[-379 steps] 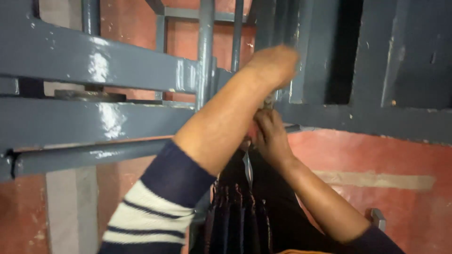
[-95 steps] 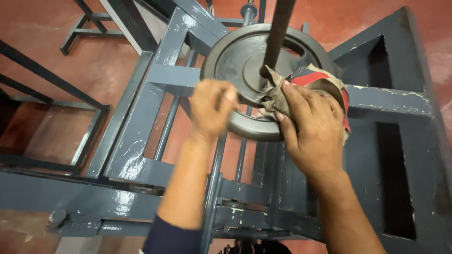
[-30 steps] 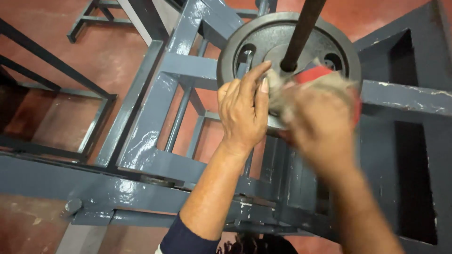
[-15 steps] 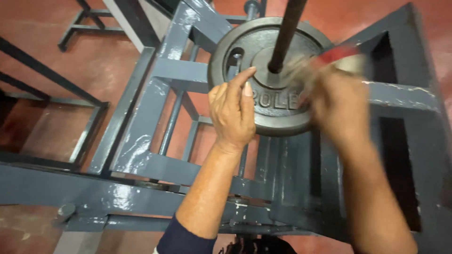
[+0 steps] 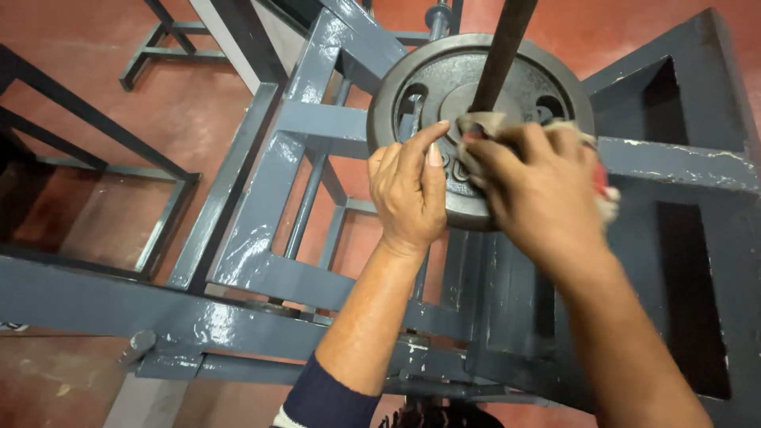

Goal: Cleaning various parts of a gym machine and weight plates using a cloth.

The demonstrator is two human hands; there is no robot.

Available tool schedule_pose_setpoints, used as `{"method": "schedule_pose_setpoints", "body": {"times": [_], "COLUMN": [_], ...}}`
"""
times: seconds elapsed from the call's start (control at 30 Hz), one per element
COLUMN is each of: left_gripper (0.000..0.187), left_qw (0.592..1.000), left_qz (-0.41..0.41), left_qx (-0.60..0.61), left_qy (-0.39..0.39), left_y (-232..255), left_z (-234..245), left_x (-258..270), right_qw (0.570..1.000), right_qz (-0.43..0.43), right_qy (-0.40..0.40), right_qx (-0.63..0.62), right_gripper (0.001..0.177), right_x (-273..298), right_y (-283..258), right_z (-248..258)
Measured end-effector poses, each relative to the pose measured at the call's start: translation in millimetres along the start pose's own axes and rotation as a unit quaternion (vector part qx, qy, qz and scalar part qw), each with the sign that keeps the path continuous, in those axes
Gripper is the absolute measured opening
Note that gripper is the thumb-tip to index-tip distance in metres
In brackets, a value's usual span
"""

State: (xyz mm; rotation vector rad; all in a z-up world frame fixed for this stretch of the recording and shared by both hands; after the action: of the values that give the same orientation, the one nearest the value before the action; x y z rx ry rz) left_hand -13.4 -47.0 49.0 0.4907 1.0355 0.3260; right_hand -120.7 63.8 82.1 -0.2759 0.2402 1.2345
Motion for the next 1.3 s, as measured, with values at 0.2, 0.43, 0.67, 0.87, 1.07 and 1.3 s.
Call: {"method": "schedule_pose_setpoints", "body": {"times": [0.2,0.43,0.67,0.87,1.07,1.3], "left_gripper": [0.024,0.026,0.027,0.027,0.025,0.024], "left_qw": [1.0,1.0,0.999,0.999,0.998,0.966], "left_qz": [-0.006,-0.008,-0.031,-0.037,-0.064,0.083], "left_qx": [-0.005,0.002,-0.004,0.019,0.023,0.222], "left_qy": [-0.001,0.02,0.007,0.018,0.004,-0.1], "left_y": [-1,-4,-5,-10,-20,-87], "left_z": [1,1,6,1,4,-4], "left_x": [1,2,1,6,-4,-35], "right_qw": [0.998,0.997,0.993,0.992,0.989,0.995], "right_qz": [0.006,0.043,0.09,0.072,0.089,0.031], "right_qy": [-0.054,0.06,0.024,0.094,0.012,0.048], "right_qx": [0.01,0.022,-0.075,-0.041,-0.121,-0.08], "right_gripper": [0.038,0.03,0.042,0.043,0.042,0.046], "right_x": [3,-32,-9,-28,-4,21], "right_y": [9,-18,-20,-21,-1,-29], "right_z": [15,-23,13,-23,3,2]}}
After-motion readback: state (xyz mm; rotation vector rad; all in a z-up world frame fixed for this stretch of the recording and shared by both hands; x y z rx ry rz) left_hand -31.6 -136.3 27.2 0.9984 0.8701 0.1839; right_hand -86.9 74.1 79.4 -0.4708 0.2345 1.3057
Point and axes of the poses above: each hand's wrist, its own x-axis away from the middle knuckle, its own z-axis out of the back of the hand, y = z × x, the point moved 5 cm from there along -x, towards the middle knuckle, and after that the axes turned 12 degrees about -y, right-handed, at the moved point
